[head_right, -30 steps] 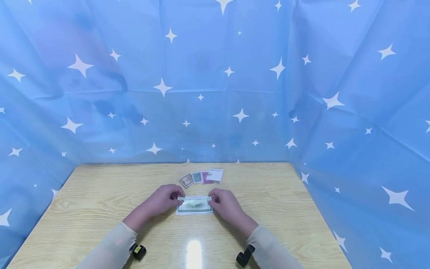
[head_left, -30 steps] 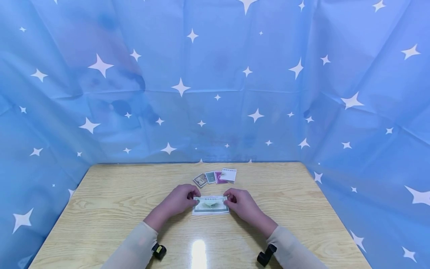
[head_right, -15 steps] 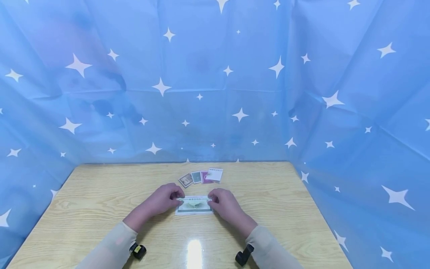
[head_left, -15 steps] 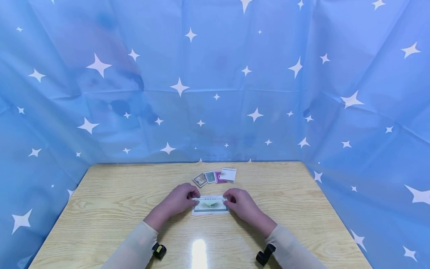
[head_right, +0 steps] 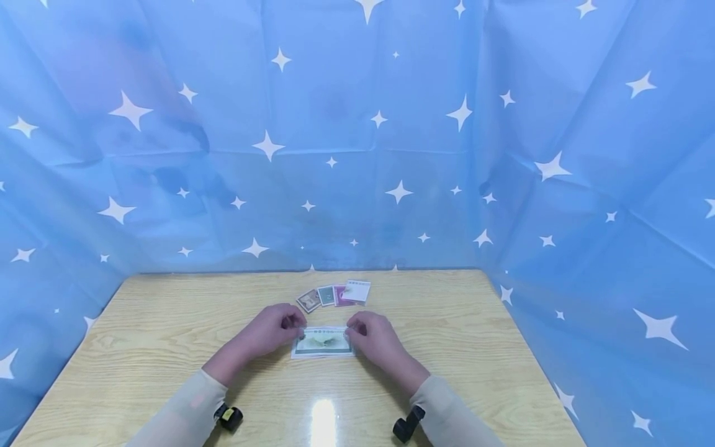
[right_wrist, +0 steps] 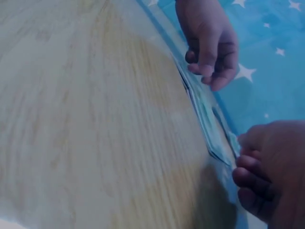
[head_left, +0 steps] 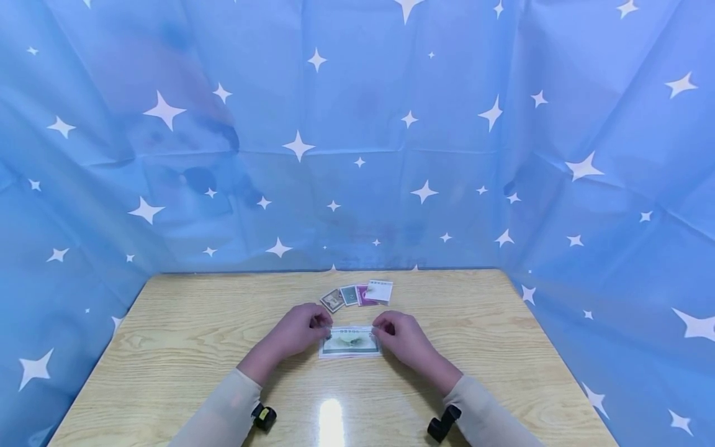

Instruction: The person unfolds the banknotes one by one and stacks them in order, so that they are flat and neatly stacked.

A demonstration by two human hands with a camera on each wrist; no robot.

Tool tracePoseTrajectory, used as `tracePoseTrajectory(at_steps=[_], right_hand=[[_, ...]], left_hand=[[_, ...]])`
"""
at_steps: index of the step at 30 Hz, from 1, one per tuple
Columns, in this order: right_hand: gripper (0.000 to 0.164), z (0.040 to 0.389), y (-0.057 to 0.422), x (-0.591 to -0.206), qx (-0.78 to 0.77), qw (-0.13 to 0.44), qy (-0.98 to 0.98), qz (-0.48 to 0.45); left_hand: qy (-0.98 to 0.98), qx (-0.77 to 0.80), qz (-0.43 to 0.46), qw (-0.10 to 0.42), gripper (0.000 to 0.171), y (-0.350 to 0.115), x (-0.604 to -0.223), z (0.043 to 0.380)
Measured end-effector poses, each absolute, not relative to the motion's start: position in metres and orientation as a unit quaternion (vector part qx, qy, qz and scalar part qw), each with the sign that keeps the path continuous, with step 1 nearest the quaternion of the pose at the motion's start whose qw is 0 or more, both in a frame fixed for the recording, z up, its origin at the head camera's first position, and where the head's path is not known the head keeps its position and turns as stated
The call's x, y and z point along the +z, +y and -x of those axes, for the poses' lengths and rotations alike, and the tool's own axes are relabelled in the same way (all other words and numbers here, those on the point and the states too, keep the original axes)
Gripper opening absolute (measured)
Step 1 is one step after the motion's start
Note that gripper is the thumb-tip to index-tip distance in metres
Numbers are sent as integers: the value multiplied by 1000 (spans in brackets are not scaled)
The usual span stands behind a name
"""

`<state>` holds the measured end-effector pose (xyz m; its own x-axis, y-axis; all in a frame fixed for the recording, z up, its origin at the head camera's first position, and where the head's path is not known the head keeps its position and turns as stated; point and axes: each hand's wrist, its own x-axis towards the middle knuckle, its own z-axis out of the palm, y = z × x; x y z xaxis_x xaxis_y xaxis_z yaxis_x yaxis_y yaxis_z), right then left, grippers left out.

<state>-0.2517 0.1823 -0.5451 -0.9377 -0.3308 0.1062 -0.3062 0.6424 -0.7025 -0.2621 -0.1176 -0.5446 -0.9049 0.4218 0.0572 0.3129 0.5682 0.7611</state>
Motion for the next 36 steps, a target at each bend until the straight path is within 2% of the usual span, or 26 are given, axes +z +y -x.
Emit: tracePoseTrajectory(at_steps=[8,12,19,26,31,36], right_hand=[[7,274,191,-533,-421,-53,897,121],[19,293,193,-530,-391,-78,911,107],[48,322,194,-531,-340,-46,935,88],[62,339,195,-538,-301,-14,950,85],[67,343,195,-542,-286,1,955,81],[63,343,194,-543,-273,1,958,86]], left_hand=[[850,487,-190,66,10,-100,-532,279],[853,484,-187,55,11,-84,-528,296],[875,445,-187,34,18,-53,-525,327],[898,385,-210,33,41,-33,-527,347],[918,331,-215,39,50,-26,-530,357],[925,307,-219,50,53,-22,-533,361]])
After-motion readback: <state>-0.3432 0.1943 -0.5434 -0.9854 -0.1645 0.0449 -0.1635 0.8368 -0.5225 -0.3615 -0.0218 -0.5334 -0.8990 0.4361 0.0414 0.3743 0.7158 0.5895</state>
